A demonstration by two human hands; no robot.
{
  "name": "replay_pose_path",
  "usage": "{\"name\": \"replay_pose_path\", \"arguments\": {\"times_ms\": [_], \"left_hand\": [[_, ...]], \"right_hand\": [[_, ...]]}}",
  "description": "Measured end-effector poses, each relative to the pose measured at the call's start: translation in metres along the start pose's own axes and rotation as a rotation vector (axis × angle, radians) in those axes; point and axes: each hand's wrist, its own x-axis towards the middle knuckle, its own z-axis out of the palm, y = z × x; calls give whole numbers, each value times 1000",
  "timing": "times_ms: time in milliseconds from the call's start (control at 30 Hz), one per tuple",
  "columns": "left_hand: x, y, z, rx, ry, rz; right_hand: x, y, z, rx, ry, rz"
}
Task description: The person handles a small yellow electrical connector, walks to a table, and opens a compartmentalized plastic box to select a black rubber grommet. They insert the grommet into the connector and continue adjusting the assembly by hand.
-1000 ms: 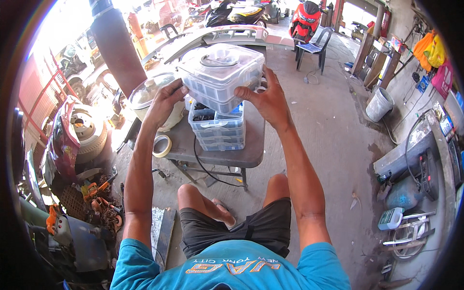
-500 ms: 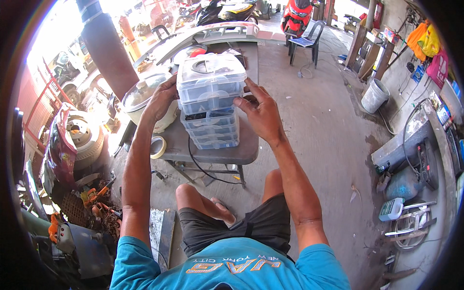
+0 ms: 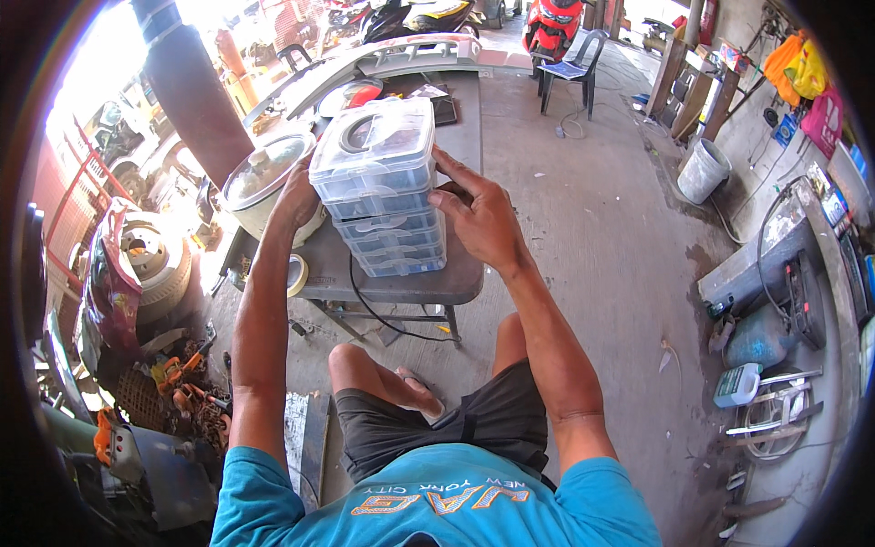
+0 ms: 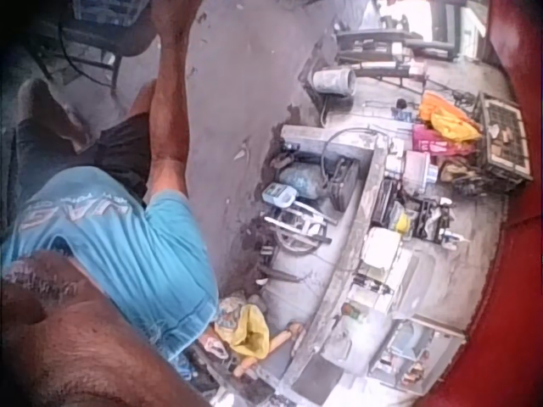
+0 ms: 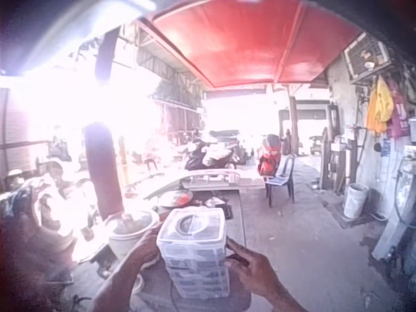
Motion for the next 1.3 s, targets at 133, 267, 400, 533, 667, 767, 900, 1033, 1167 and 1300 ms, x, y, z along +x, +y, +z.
{"name": "replay_pose_path", "arguments": {"times_ms": [133, 267, 400, 533, 667, 767, 900, 1033, 1167, 1300], "left_hand": [[-6, 0, -3, 1, -10, -29], [-2, -14, -20, 125, -102, -48], [-10, -16, -14, 70, -83, -17], [-9, -21, -16, 59, -92, -4], [-3, -32, -21, -141, -115, -63], [-7, -32, -17, -179, -75, -60], [-13, -33, -17, 74, -95, 149], [-11, -31, -8, -274, -53, -18], [-20, -26, -7, 363, -25, 203], [-21, -26, 0, 305, 23, 259]], "right_hand": [[2, -3, 2, 56, -7, 8], [4, 0, 1, 15, -8, -13], [5, 6, 3, -25, 2, -55], [0, 0, 2, 79, -28, 25], [-1, 0, 1, 96, -45, 5], [0, -2, 2, 103, -70, 30], [-1, 4, 4, 84, -53, 49], [-4, 19, 6, 30, -34, 26], [-5, 21, 4, 48, -54, 50], [-9, 23, 6, 40, -64, 24]]}}
